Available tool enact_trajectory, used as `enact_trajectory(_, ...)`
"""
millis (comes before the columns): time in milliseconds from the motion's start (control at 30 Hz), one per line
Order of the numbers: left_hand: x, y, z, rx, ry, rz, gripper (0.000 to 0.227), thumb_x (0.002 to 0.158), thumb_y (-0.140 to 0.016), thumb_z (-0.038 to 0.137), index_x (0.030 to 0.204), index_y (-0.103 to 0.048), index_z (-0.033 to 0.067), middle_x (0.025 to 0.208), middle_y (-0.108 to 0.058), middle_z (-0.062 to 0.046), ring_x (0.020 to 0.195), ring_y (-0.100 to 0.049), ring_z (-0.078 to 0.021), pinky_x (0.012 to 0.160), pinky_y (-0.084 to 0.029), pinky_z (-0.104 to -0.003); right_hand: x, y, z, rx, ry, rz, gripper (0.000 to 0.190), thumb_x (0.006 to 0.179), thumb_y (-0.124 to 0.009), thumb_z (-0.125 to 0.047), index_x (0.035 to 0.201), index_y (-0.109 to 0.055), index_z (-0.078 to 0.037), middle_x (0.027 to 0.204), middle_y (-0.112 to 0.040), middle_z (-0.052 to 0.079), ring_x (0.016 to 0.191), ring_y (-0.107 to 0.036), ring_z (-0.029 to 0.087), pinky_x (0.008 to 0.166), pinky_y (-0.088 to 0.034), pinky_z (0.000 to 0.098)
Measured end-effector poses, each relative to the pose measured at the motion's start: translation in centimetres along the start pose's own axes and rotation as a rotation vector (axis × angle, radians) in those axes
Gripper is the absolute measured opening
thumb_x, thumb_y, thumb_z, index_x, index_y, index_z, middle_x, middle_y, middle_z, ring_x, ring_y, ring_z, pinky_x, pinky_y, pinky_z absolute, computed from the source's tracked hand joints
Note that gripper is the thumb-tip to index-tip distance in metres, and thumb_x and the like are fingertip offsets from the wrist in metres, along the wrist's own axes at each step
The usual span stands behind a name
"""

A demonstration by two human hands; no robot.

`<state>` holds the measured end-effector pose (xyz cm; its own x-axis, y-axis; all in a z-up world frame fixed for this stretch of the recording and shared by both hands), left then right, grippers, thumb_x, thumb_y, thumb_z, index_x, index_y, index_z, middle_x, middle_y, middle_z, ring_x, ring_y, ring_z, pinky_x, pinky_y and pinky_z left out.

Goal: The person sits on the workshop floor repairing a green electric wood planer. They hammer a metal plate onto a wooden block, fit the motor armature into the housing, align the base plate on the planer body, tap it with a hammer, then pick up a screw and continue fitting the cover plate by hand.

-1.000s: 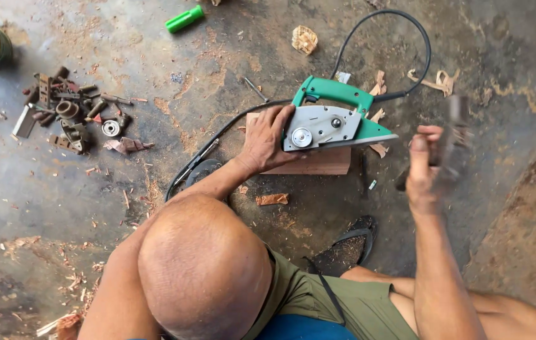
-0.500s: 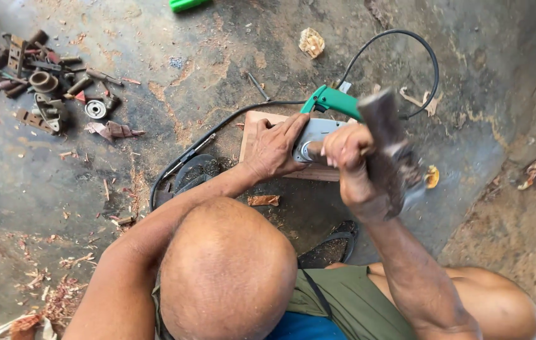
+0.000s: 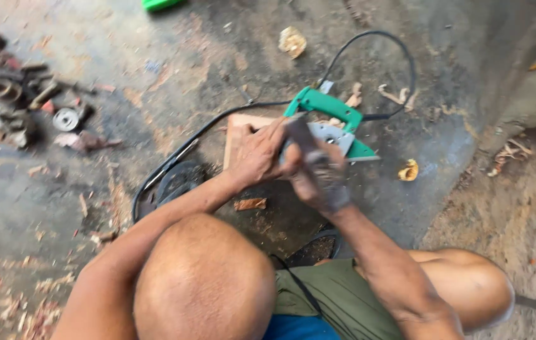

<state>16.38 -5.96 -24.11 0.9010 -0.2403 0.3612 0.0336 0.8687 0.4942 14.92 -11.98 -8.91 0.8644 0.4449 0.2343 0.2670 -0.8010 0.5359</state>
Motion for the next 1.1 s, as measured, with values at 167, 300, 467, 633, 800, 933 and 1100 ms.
enact_trajectory(167,-0.4,-1.4,-1.0,0.008,0.03,-0.113,0.068,0.082,-0.072,0.04,0.143,-0.054,0.0166,0.125,-0.066,-0.008,0.117,-0.063,-0.0297,0.085,-0.034,-0.05,0.1,-0.8,-0.2,0.024,0.119,0.042,0.03,0.101,-0.079,-0.031,0.093,-0.06,-0.008,0.085,-0.064,0.003,0.076,-0.065,0.018,0.071,-0.053,0.0338)
enact_trajectory(300,-0.4,-2.6,-2.8,0.052,0.033,-0.128,0.063,0.077,-0.076,0.052,0.123,-0.055,0.0135,0.113,-0.065,-0.011,0.109,-0.062,-0.0303,0.082,-0.032,-0.048,0.7,-0.9,0.9,-0.042,0.035,0.036,0.032,0.096,-0.08,-0.033,0.091,-0.061,-0.008,0.079,-0.061,0.003,0.067,-0.061,0.016,0.064,-0.051,0.0315)
enact_trajectory(467,-0.5,-0.9,-1.8,0.021,-0.115,0.066,0.077,0.086,-0.071,0.046,0.149,-0.048,0.0088,0.131,-0.064,-0.014,0.124,-0.061,-0.0303,0.102,-0.038,-0.052,1.4,-1.4,-0.3,0.019,0.081,0.057,0.031,0.096,-0.073,-0.032,0.1,-0.062,-0.003,0.077,-0.062,0.005,0.067,-0.062,0.018,0.064,-0.051,0.034)
enact_trajectory(633,-0.2,-2.3,-3.8,-0.022,0.166,-0.163,0.084,0.082,-0.079,0.049,0.149,-0.044,0.0123,0.136,-0.064,-0.012,0.125,-0.063,-0.0275,0.089,-0.037,-0.049,0.4,-0.2,2.1,-0.05,-0.016,0.007,0.02,0.103,-0.071,-0.024,0.098,-0.062,-0.006,0.087,-0.061,0.005,0.073,-0.061,0.018,0.068,-0.047,0.0349)
enact_trajectory(800,0.0,-0.8,-1.9,-0.02,0.102,-0.059,0.111,0.065,-0.089,0.054,0.153,-0.038,0.0092,0.148,-0.057,-0.015,0.128,-0.06,-0.0275,0.092,-0.038,-0.05,3.5,2.7,-3.9,0.566,0.05,0.022,0.031,0.109,-0.068,-0.031,0.095,-0.053,-0.008,0.087,-0.055,0.004,0.081,-0.054,0.017,0.078,-0.047,0.0329)
enact_trajectory(933,0.4,-1.1,-1.6,0.012,0.076,-0.058,0.114,0.062,-0.09,0.055,0.153,-0.037,0.0089,0.151,-0.053,-0.016,0.127,-0.06,-0.0278,0.091,-0.038,-0.05,3.8,3.1,-6.8,0.661,0.11,0.022,0.036,0.107,-0.069,-0.035,0.095,-0.05,-0.007,0.083,-0.055,0.002,0.077,-0.054,0.012,0.073,-0.046,0.0296)
enact_trajectory(1100,-1.2,-4.0,-5.9,0.079,0.174,-0.183,0.087,0.084,-0.082,0.048,0.156,-0.043,0.0197,0.151,-0.059,-0.008,0.132,-0.063,-0.0227,0.097,-0.041,-0.047,0.2,-1.2,-1.4,0.32,-0.229,0.024,0.025,0.106,-0.066,-0.03,0.099,-0.06,-0.007,0.085,-0.06,0.0,0.078,-0.059,0.012,0.071,-0.052,0.0303)
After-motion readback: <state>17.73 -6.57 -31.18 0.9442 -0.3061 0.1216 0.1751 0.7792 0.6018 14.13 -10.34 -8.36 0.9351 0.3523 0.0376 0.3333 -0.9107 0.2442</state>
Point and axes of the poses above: each hand's wrist, its own x-axis towards the middle knuckle, its own y-axis out of the back of the hand, z = x × y, the point moved 10 cm from there along x, towards the middle knuckle
